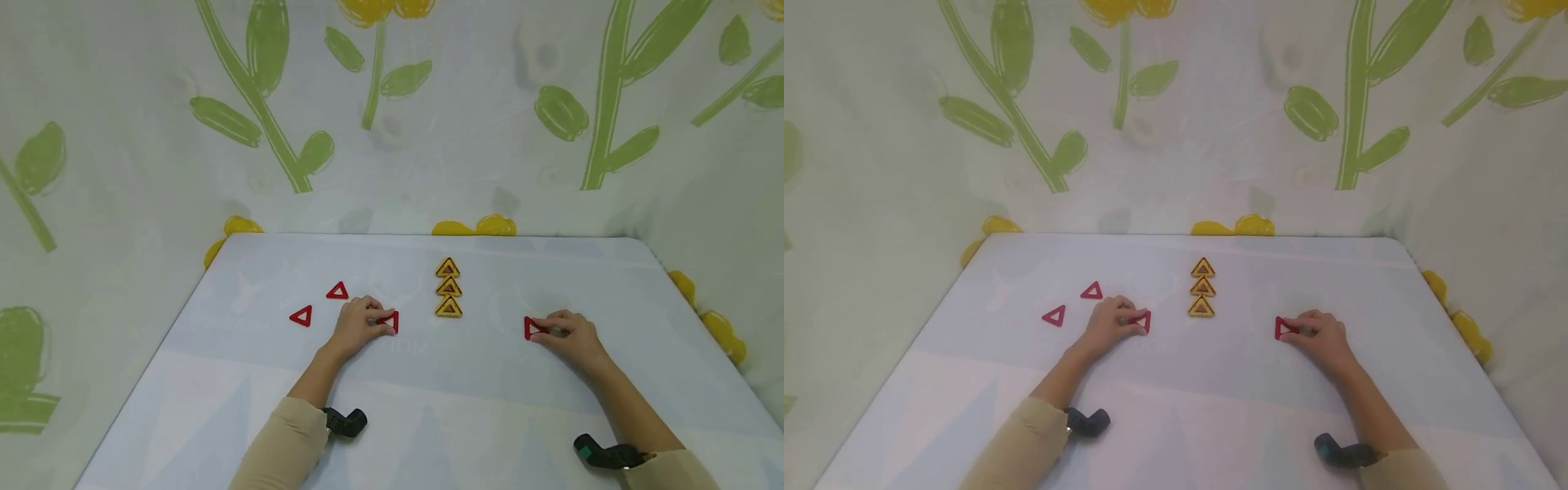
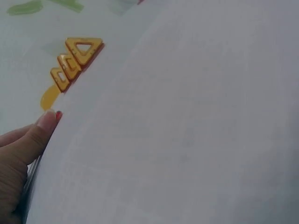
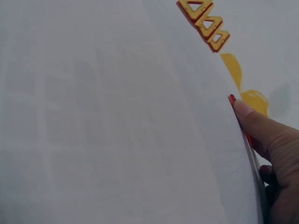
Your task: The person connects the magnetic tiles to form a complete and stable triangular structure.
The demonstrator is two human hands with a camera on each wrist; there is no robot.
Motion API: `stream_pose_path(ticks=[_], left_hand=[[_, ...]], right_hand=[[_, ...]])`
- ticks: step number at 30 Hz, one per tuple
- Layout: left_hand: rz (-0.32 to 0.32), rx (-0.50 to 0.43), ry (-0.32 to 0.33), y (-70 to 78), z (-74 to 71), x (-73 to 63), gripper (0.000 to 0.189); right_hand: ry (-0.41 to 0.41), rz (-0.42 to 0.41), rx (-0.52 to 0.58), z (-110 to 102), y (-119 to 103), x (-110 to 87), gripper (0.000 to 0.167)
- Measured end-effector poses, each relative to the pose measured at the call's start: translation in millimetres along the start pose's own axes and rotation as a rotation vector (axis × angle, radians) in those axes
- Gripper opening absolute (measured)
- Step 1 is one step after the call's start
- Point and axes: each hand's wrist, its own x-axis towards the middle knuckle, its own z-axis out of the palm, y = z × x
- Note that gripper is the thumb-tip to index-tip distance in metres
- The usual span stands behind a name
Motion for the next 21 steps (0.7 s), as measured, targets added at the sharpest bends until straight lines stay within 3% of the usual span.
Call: stream_pose_path(ticks=[3,8,16,21], left_hand=[[0.043,0.002,-0.044,-3.5,-1.2,0.7,0.04],[0.059,-0.006,-0.079,-6.7,-4.5,2.0,0.038],[0.022,-0.008,-0.057,-2.6,-6.5,-0.1,0.036],[0.007,-0.021,-0.073,5.9,-2.5,-6.4,0.036]], right_hand=[[-0.001,-0.017,0.02,1,-2,-1.8,0.032],[0.012,-0.07,0.053,4,-7,-3.6,0.029],[-0.049,-0.037,0.076,11,-14,-6.3,0.029],[-0.062,-0.058,0.092,15,-21,-12.1,0.027]])
